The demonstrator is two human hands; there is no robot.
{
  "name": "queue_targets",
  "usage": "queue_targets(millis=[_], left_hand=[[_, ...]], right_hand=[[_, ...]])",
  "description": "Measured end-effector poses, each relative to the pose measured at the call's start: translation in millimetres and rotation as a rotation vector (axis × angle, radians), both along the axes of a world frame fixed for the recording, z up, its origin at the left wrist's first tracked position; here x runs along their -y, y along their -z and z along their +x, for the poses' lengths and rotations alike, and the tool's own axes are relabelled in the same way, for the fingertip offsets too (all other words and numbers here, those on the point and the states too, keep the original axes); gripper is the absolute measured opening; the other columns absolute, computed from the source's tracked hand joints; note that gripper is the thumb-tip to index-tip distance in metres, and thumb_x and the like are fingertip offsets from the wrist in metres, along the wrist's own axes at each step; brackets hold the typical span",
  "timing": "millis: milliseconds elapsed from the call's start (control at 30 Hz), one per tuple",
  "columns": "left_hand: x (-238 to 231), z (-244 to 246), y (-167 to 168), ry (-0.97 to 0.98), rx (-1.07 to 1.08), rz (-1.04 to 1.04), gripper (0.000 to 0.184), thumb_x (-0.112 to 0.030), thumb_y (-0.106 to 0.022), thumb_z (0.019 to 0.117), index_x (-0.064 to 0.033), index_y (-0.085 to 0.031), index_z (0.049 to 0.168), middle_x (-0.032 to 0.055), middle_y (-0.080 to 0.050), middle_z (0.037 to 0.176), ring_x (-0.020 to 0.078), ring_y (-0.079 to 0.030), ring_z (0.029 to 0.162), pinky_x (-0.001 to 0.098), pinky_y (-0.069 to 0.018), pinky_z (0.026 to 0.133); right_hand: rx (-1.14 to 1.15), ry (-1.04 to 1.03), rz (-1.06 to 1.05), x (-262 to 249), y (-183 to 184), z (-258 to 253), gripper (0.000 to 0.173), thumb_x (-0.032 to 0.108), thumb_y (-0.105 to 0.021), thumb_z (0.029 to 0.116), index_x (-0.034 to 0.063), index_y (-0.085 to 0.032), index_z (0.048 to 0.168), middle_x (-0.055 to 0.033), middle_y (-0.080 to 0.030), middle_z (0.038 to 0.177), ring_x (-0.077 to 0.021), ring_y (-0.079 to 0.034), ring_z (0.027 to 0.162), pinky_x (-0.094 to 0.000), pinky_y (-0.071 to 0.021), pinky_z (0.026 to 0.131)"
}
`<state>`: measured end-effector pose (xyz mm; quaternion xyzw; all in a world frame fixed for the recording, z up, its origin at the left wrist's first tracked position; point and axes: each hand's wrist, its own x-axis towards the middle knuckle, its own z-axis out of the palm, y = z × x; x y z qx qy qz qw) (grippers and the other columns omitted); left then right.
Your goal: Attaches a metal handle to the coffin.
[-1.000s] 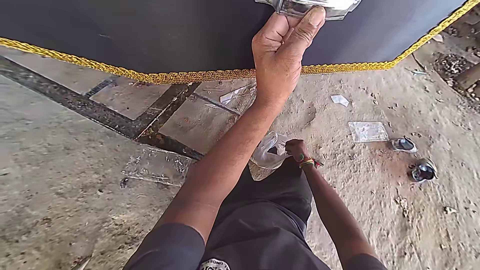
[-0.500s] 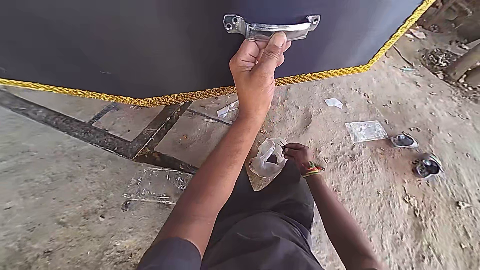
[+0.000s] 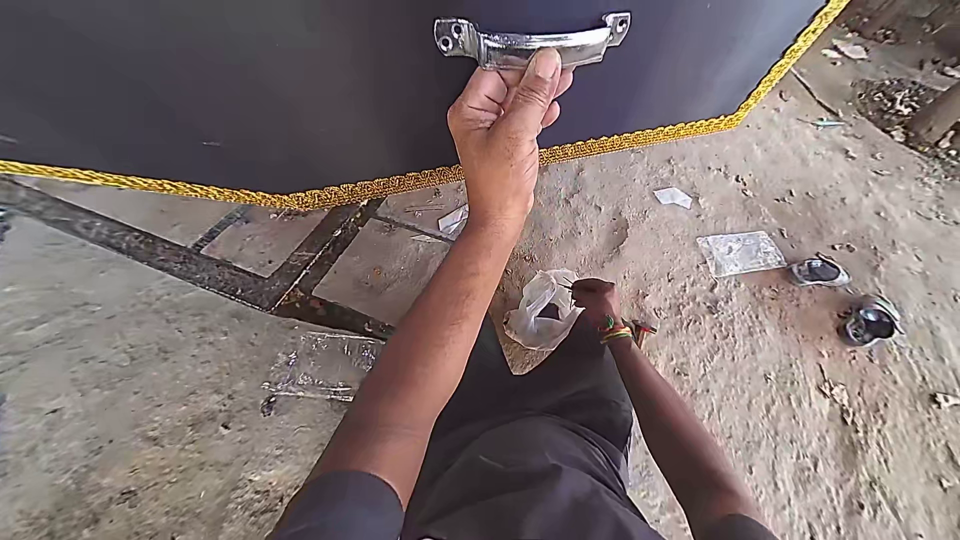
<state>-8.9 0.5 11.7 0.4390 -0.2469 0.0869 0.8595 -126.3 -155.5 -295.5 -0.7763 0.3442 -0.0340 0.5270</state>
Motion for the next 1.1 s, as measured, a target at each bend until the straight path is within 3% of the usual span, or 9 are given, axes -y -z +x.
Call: queue_targets(millis=[100, 200, 300, 400, 500, 600, 767, 900, 1100], left_hand=[[-1.8, -0.9, 0.9, -0.005, -0.008, 0.032, 0.011, -0.007, -0.062, 0.1024, 0.0027, -0.064, 0.099, 0.0183, -0.077, 0.097, 0.0274, -0.077, 0.090, 0.0391, -0.0651, 0.081], [-3.8, -3.3, 2.4, -0.004, -0.007, 0.090, 0.018, -0.013, -0.060, 0.1043, 0.0006, -0.067, 0.095, 0.0158, -0.078, 0.094, 0.0258, -0.077, 0.089, 0.0390, -0.0648, 0.080], [-9.0, -11.0, 3.7, 0.030, -0.028, 0.195, 0.024, -0.025, -0.057, 0.1071, -0.0050, -0.067, 0.100, 0.0105, -0.077, 0.101, 0.0232, -0.076, 0.094, 0.0393, -0.0640, 0.084], [-3.8, -10.7, 1.1, 0.080, -0.087, 0.122, 0.023, -0.018, -0.054, 0.1074, -0.0006, -0.068, 0.101, 0.0144, -0.077, 0.098, 0.0256, -0.076, 0.091, 0.0415, -0.0633, 0.084], [-0.5, -11.9, -2.8, 0.139, -0.144, 0.039, 0.027, -0.011, -0.047, 0.1084, 0.0059, -0.065, 0.098, 0.0194, -0.077, 0.092, 0.0270, -0.077, 0.085, 0.0401, -0.0636, 0.082], [-2.8, -18.6, -9.3, 0.250, -0.202, -0.005, 0.034, -0.014, -0.040, 0.1116, 0.0095, -0.064, 0.104, 0.0203, -0.076, 0.094, 0.0265, -0.076, 0.088, 0.0384, -0.0631, 0.084], [-2.5, -25.8, -18.2, 0.377, -0.336, -0.075, 0.044, -0.022, -0.034, 0.1140, 0.0092, -0.065, 0.109, 0.0193, -0.076, 0.097, 0.0259, -0.077, 0.092, 0.0380, -0.0626, 0.087], [2.5, -28.6, -17.0, 0.389, -0.337, -0.121, 0.050, -0.024, -0.031, 0.1146, 0.0093, -0.066, 0.108, 0.0204, -0.076, 0.096, 0.0277, -0.077, 0.091, 0.0391, -0.0632, 0.086], [11.4, -35.4, -15.7, 0.451, -0.302, -0.212, 0.060, -0.031, -0.021, 0.1151, 0.0094, -0.065, 0.106, 0.0219, -0.076, 0.092, 0.0316, -0.077, 0.089, 0.0444, -0.0631, 0.088]], right_hand=[[0.183, 0.106, 0.227, -6.2, -37.3, -14.5, 0.015, 0.001, -0.075, 0.0868, -0.0014, -0.075, 0.102, -0.0104, -0.076, 0.086, -0.0174, -0.074, 0.072, -0.0346, -0.0639, 0.070], [0.484, 0.187, 0.498, -14.0, -91.4, -31.0, 0.014, -0.011, -0.068, 0.0879, -0.0093, -0.071, 0.101, -0.0144, -0.074, 0.082, -0.0193, -0.072, 0.066, -0.0336, -0.0632, 0.063], [0.784, 0.165, 0.594, -21.2, -157.8, -39.4, 0.017, -0.013, -0.063, 0.0867, -0.0079, -0.072, 0.100, -0.0158, -0.075, 0.085, -0.0197, -0.073, 0.069, -0.0333, -0.0636, 0.063], [1.171, 0.016, 0.619, -28.6, -215.4, -30.6, 0.018, -0.010, -0.069, 0.0850, -0.0016, -0.077, 0.098, -0.0172, -0.076, 0.093, -0.0197, -0.075, 0.075, -0.0324, -0.0645, 0.065], [1.395, -0.081, 0.601, -48.3, -257.7, -8.5, 0.017, -0.008, -0.071, 0.0863, -0.0006, -0.078, 0.101, -0.0176, -0.076, 0.098, -0.0192, -0.075, 0.079, -0.0316, -0.0645, 0.067], [1.416, -0.031, 0.475, -72.0, -277.6, 14.7, 0.020, -0.012, -0.066, 0.0866, -0.0051, -0.076, 0.103, -0.0166, -0.076, 0.095, -0.0197, -0.075, 0.078, -0.0341, -0.0652, 0.068], [1.480, 0.011, 0.242, -91.9, -275.8, 44.2, 0.023, -0.013, -0.069, 0.0841, -0.0054, -0.076, 0.104, -0.0133, -0.077, 0.098, -0.0185, -0.076, 0.081, -0.0353, -0.0660, 0.074], [1.448, 0.013, -0.206, -88.2, -276.0, 50.6, 0.020, -0.007, -0.071, 0.0856, -0.0035, -0.077, 0.104, -0.0098, -0.078, 0.105, -0.0124, -0.074, 0.099, -0.0287, -0.0616, 0.091], [1.273, 0.137, -0.851, -94.0, -288.1, 39.0, 0.021, 0.005, -0.060, 0.0956, 0.0003, -0.079, 0.103, -0.0128, -0.078, 0.108, -0.0165, -0.075, 0.104, -0.0295, -0.0604, 0.091]])
